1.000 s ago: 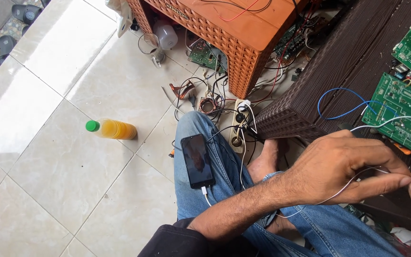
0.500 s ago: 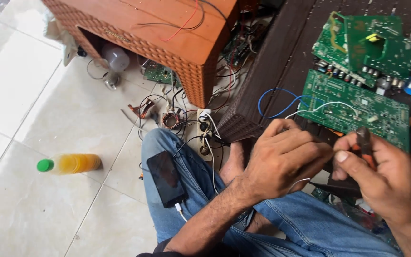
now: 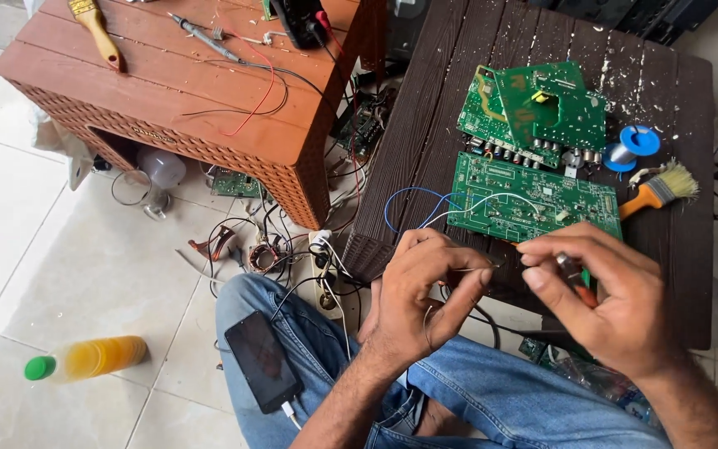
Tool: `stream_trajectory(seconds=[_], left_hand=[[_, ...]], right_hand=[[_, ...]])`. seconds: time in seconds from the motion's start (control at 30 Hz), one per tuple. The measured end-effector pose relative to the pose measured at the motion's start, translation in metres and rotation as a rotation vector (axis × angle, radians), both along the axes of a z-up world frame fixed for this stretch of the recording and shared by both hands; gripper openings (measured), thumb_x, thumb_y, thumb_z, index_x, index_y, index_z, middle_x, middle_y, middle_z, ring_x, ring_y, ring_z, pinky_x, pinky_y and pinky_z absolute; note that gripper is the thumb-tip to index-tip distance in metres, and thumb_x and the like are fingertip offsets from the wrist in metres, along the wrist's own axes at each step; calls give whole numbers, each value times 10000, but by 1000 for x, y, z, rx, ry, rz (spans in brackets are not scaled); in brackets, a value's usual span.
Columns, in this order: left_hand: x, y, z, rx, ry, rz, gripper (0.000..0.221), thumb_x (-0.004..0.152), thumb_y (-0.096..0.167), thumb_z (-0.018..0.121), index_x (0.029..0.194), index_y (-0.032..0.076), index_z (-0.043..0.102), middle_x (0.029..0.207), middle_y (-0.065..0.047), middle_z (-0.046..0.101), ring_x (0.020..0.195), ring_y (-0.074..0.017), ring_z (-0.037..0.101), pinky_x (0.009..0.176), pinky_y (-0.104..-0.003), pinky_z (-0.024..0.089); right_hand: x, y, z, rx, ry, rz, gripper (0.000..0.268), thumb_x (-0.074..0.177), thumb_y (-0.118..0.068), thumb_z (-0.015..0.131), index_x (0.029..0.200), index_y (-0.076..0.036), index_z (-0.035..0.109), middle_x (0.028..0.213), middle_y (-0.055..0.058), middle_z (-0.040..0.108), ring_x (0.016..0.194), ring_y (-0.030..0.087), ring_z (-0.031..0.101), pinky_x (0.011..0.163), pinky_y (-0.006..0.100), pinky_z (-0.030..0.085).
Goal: Stripping insulation from wires and soldering them onto a circuit board for electronic repair.
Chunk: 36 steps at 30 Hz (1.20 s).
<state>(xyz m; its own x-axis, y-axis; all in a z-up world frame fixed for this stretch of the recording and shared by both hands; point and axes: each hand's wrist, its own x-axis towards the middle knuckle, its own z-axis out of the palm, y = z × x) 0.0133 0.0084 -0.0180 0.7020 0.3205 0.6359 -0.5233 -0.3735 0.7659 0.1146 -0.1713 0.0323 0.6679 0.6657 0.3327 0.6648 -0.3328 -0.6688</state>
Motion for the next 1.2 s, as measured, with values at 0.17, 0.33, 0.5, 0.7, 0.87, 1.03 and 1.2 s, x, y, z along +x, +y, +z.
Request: stream_trajectory(seconds=[0.17,0.33,0.5,0.7,0.87,1.03,1.2], left_hand=[[-1,-2,6,-42,92,-44,70,1033,174,631,982,132,654,925,24,697,757,-132,564,974,-325,449],[0,-1,5,-55,97,-60,94,1031,195,627,984,123,664,933,17,706,804,-144,610,989,-335,438],[2,-4,-2,-77,94,-85,110,1035,216,611,999,129,669,919,33,690,810,-134,610,1068,-385,448],[4,2,6,-25,99,-150,253,1082,250,486,1049,68,659,961,-13,686,843,-180,656,1230,-493,416],[4,4,9,5,89,-146,197,1063,191,518,1032,53,655,937,-21,678,827,-188,644,1241,-505,410],[8,1,1,2,45,-99,95,1027,144,605,984,67,640,888,-13,662,792,-176,635,1230,-498,423],[11,-3,-6,10,26,-62,101,1033,166,606,993,79,638,900,-5,665,805,-187,643,1226,-508,428]], right_hand=[[-6,10,4,-23,-296,230,269,871,-63,755,1120,23,700,1036,154,717,896,202,722,823,279,607],[-2,16,0,-7,-367,243,167,870,66,725,1029,27,692,952,141,712,838,239,711,775,340,579],[-1,15,-4,-27,-334,202,49,907,-1,692,947,11,665,872,104,697,767,213,684,695,321,559],[-1,14,-1,-31,-277,168,76,952,-59,644,923,12,653,868,100,689,776,201,675,716,298,556],[-1,14,-2,-47,-280,163,71,953,-64,642,908,-10,647,855,81,680,755,190,660,695,295,541],[-2,16,-4,-49,-252,127,114,975,-87,616,904,-2,642,850,82,673,745,195,648,697,303,524],[-3,16,-5,-71,-247,102,165,989,-121,592,897,5,643,846,83,670,740,189,643,693,300,522]])
